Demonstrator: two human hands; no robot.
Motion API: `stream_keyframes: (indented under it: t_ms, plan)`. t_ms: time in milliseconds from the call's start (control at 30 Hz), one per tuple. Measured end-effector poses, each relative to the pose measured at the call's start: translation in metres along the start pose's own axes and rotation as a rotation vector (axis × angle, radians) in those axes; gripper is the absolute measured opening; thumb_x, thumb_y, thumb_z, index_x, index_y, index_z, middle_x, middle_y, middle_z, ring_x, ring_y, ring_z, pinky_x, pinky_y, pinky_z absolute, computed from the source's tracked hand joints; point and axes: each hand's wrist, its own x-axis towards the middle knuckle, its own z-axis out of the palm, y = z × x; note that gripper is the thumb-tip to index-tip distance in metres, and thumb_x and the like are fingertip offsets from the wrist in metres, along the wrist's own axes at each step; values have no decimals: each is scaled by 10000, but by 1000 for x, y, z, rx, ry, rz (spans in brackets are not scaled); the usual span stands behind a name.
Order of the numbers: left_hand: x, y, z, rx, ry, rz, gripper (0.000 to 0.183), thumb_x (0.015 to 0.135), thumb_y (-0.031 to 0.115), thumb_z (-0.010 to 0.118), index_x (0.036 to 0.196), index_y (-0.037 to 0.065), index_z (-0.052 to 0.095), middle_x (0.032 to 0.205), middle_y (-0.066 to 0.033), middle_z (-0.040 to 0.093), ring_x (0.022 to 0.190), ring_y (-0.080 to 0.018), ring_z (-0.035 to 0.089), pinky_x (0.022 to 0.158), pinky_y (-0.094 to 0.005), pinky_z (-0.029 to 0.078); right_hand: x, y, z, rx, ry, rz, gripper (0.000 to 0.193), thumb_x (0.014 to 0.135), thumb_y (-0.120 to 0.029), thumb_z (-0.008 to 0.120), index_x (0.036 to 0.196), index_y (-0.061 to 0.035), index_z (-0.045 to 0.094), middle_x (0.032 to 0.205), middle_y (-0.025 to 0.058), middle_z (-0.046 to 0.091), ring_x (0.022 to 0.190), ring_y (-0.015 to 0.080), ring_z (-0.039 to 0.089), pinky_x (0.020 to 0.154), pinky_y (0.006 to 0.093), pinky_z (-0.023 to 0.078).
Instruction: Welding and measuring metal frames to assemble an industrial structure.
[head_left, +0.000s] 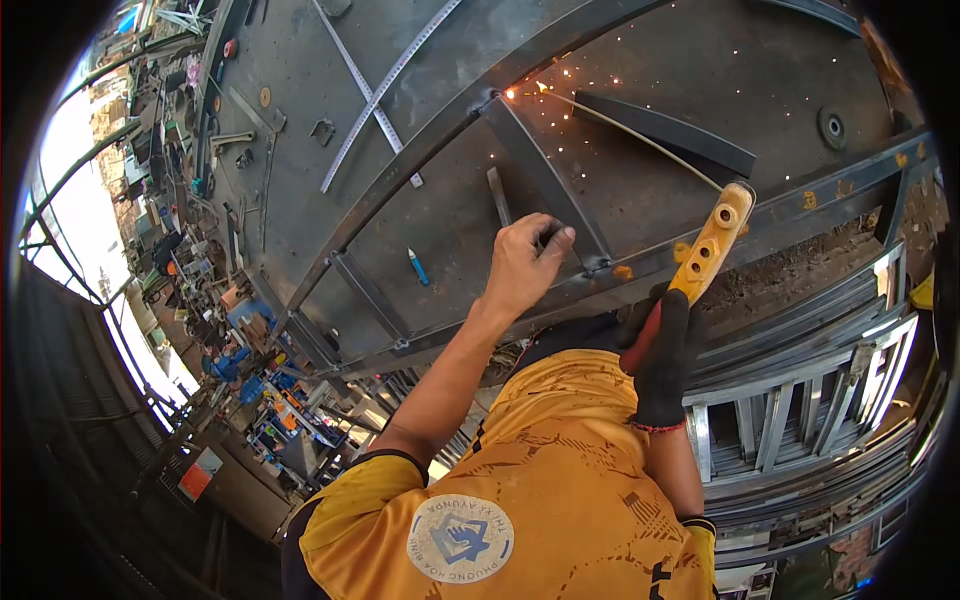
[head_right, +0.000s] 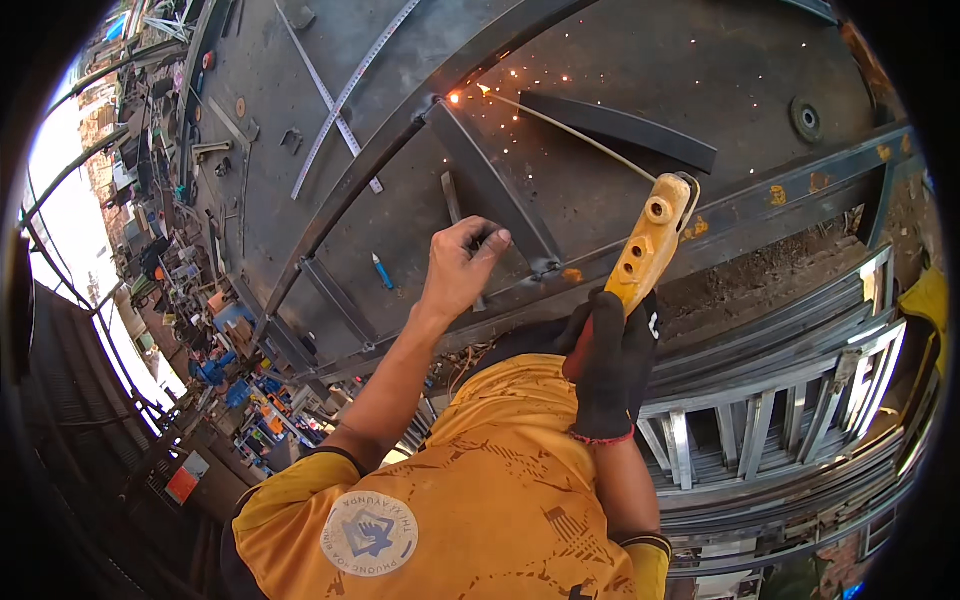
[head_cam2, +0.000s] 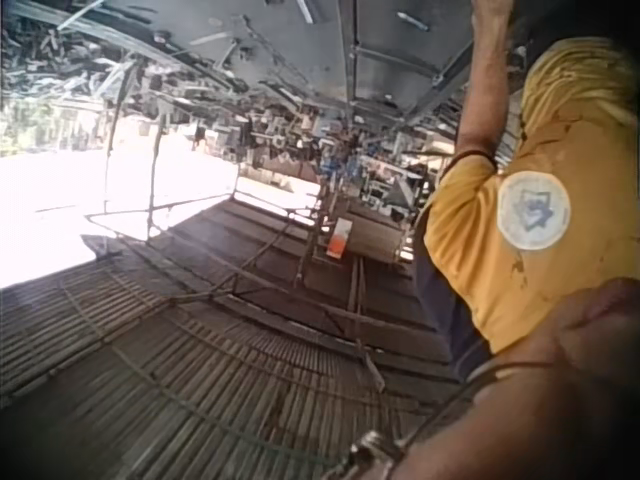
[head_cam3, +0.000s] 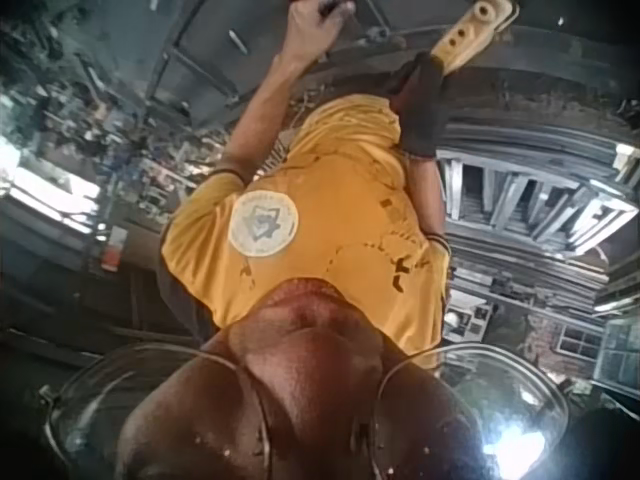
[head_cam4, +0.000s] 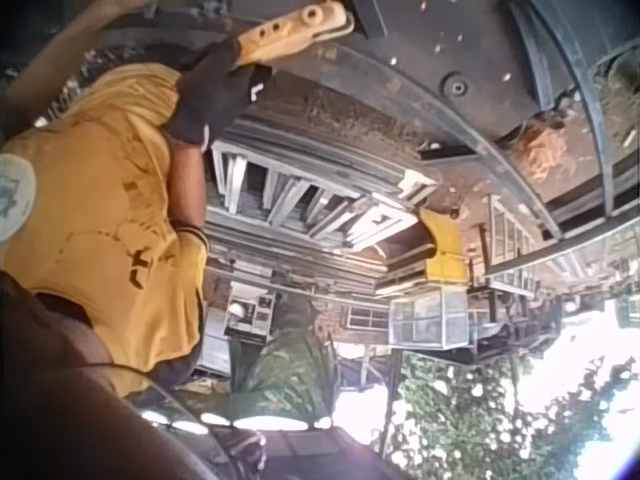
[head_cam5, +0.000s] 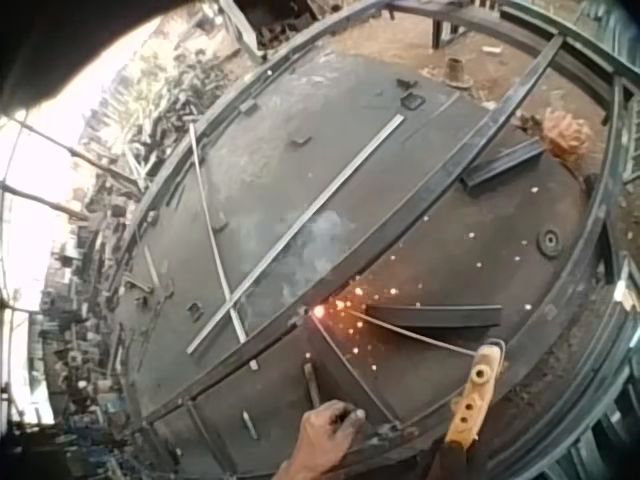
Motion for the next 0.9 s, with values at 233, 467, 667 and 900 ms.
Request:
stream_keyframes:
  t_ms: [233, 467, 667, 900]
  plan:
    - [0, -1, 3, 25, 4, 42, 182, 889, 136, 692, 857, -43, 696, 686, -101, 631, 598, -131, 549, 583, -299, 446, 5, 7, 7, -12, -43, 5, 285, 1018, -315, 476, 990, -41, 551, 618, 44, 539, 467, 144, 505, 459, 279, 409]
    - [0, -2, 1, 59, -11, -6, 185, 894, 139, 690, 855, -42, 698, 695, -107, 642, 603, -137, 563, 589, -301, 453, 6, 6, 10, -21, -104, 35, 285, 1014, -314, 479, 996, -39, 551, 643, 38, 548, 488, 137, 531, 475, 272, 429]
    - [1, -3, 3, 59, -4, 48, 200, 902, 150, 688, 857, -44, 697, 703, -108, 648, 607, -143, 571, 592, -303, 455, 6, 3, 15, -61, -134, 32, 287, 1014, -312, 479, 982, -39, 560, 649, 34, 552, 500, 135, 548, 487, 270, 442]
    - [-1, 4, 0, 37, -11, -21, 204, 897, 151, 688, 856, -49, 688, 710, -127, 635, 611, -188, 575, 591, -327, 457, 7, 7, 13, -9, -142, 31, 279, 1013, -307, 493, 989, -40, 570, 642, 40, 557, 500, 141, 548, 479, 277, 442]
